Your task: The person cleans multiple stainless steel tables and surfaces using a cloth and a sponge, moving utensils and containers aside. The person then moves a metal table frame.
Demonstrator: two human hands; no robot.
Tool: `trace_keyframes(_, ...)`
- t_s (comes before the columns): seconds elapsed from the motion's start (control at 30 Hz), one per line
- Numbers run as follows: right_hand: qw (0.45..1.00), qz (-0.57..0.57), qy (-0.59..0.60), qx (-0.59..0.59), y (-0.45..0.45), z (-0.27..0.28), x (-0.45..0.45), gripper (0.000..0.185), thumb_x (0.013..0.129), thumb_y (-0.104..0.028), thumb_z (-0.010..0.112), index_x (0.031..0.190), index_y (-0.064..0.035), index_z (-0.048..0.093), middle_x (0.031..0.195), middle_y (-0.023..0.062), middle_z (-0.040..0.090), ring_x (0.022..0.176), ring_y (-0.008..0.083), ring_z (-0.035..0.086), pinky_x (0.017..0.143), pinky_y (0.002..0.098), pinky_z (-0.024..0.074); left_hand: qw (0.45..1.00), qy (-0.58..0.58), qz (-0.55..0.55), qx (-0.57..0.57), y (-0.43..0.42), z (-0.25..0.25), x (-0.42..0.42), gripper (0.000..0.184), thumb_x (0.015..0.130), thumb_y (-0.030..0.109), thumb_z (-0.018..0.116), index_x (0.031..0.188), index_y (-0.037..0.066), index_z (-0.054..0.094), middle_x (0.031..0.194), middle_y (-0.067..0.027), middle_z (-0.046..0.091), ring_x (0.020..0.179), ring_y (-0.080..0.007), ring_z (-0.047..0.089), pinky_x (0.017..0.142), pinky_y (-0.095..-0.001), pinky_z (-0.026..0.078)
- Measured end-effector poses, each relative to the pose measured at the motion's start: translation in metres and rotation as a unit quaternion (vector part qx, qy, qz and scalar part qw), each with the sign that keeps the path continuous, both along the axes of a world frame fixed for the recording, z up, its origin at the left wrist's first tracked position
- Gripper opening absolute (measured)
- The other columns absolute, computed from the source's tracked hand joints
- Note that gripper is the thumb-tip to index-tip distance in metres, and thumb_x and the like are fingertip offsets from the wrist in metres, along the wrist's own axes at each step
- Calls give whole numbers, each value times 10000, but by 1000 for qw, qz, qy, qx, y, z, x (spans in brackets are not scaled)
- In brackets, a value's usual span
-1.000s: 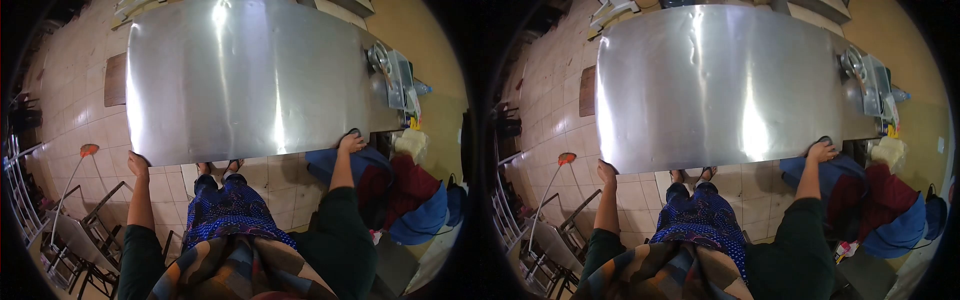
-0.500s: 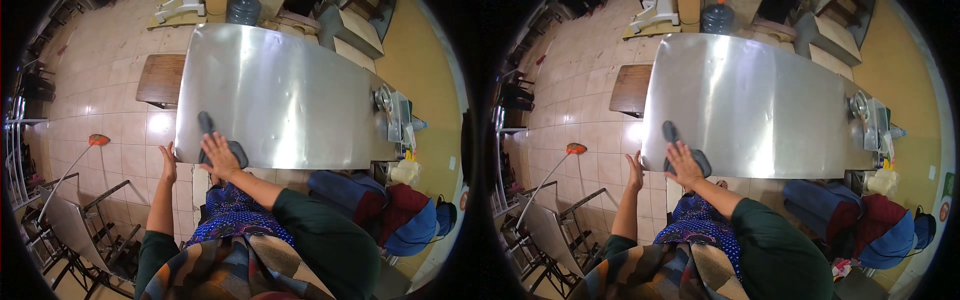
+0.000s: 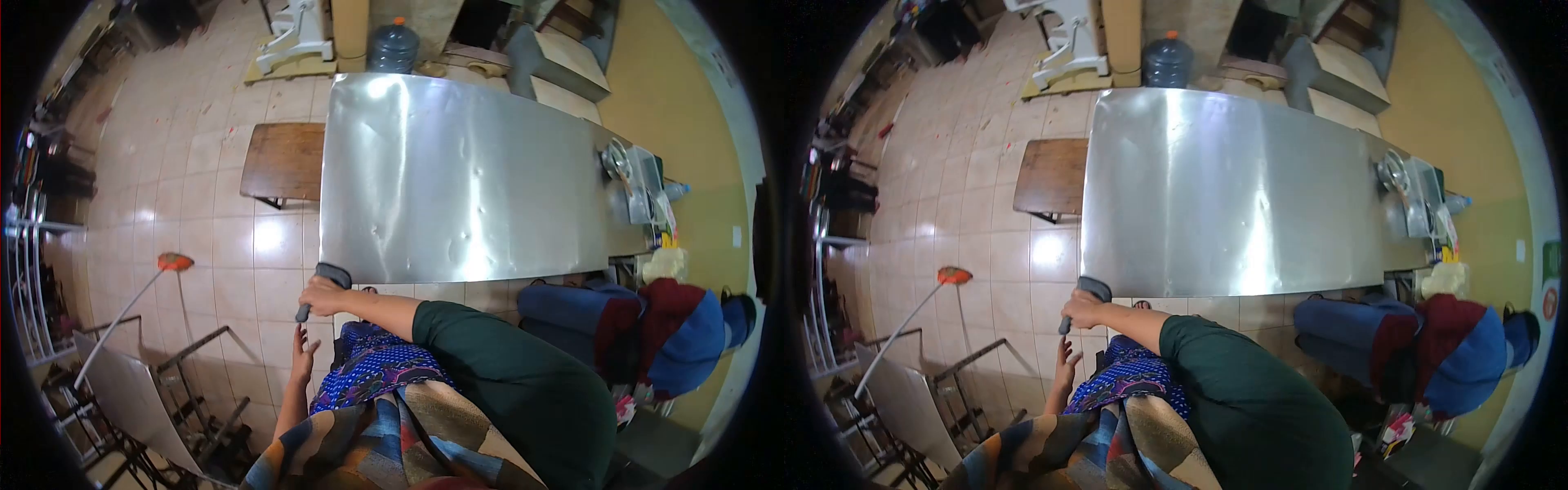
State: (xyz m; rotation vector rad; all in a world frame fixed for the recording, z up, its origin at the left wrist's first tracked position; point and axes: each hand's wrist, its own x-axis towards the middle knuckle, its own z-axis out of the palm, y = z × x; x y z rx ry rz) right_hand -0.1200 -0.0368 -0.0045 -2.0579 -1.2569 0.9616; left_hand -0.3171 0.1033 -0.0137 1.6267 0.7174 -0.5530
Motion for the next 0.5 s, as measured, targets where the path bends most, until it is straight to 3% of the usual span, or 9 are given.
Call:
trace_keyframes(0.03, 1000, -12, -8, -2, -1, 4, -7, 228, 776, -165, 604, 950, -46, 689, 1032, 120, 600, 1051, 279, 565, 1000, 404, 388, 995, -79, -7, 54, -2, 0, 2, 857, 813, 230, 740, 1483, 28, 245, 1421, -190, 440, 1334, -311, 397, 1113, -395, 269)
trace_keyframes(0.1, 921, -206, 286, 168, -1, 9, -23, 260, 794, -151, 605, 1017, -33, 669, 1101, 149, 546, 1076, 296, 544, 982, 372, 405, 989, -129, -45, 54, -3, 24, 20, 889, 756, 138, 779, 1467, -11, 267, 1439, -177, 419, 1348, -301, 376, 1119, -384, 266)
trace_keyframes(0.17, 909, -219, 302, 185, -15, 19, -20, 348, 839, -204, 606, 1129, -12, 622, 1152, 145, 506, 1079, 264, 528, 973, 329, 405, 988, -155, -19, 8, -2, 43, 41, 704, 775, 120, 754, 1373, -29, 415, 1335, -160, 514, 1258, -249, 460, 1052, -335, 344)
trace_keyframes(0.23, 892, -286, 323, 133, -43, 46, -10, 328, 886, -234, 582, 1139, -28, 614, 1130, 108, 515, 1053, 229, 529, 953, 342, 413, 985, -149, -84, -24, 7, 69, 68, 248, 804, 102, 694, 1009, -16, 619, 964, -59, 641, 927, -145, 570, 847, -280, 439)
trace_keyframes(0.27, 840, -340, 420, 49, -62, 61, -1, 382, 879, -275, 594, 1186, -47, 599, 1104, 92, 557, 1006, 201, 548, 885, 332, 439, 985, -151, -74, -36, 11, 72, 76, 226, 795, 103, 692, 983, -1, 622, 953, -51, 643, 903, -137, 570, 826, -260, 434)
trace_keyframes(0.3, 864, -352, 339, 123, -82, 45, 2, 426, 874, -311, 607, 1214, -55, 589, 1052, 79, 592, 957, 179, 554, 825, 317, 445, 986, -149, -60, -47, 12, 79, 85, 203, 786, 104, 691, 956, 15, 624, 942, -43, 645, 880, -128, 570, 805, -241, 430)
trace_keyframes(0.4, 822, -428, 376, 11, -146, 95, 24, 484, 883, -356, 641, 1213, -6, 589, 1158, 99, 636, 1009, 176, 602, 892, 294, 446, 979, -163, -41, -119, -3, 137, 125, 152, 767, 99, 695, 854, 46, 583, 937, -20, 630, 831, -104, 537, 762, -224, 413)
trace_keyframes(0.47, 747, -451, 465, 150, -174, 118, 25, 442, 920, -282, 617, 1241, 17, 559, 1165, 98, 645, 1004, 161, 628, 895, 297, 476, 967, -187, -46, -165, -9, 149, 147, 154, 754, 60, 697, 829, 53, 562, 962, -15, 619, 835, -101, 525, 766, -236, 417)
trace_keyframes(0.5, 748, -449, 464, 151, -181, 129, 24, 442, 920, -282, 617, 1241, 17, 559, 1165, 98, 645, 1004, 161, 628, 895, 297, 476, 962, -205, -84, -160, -9, 149, 157, 162, 748, 38, 697, 831, 55, 559, 977, -16, 614, 845, -101, 524, 773, -242, 421)
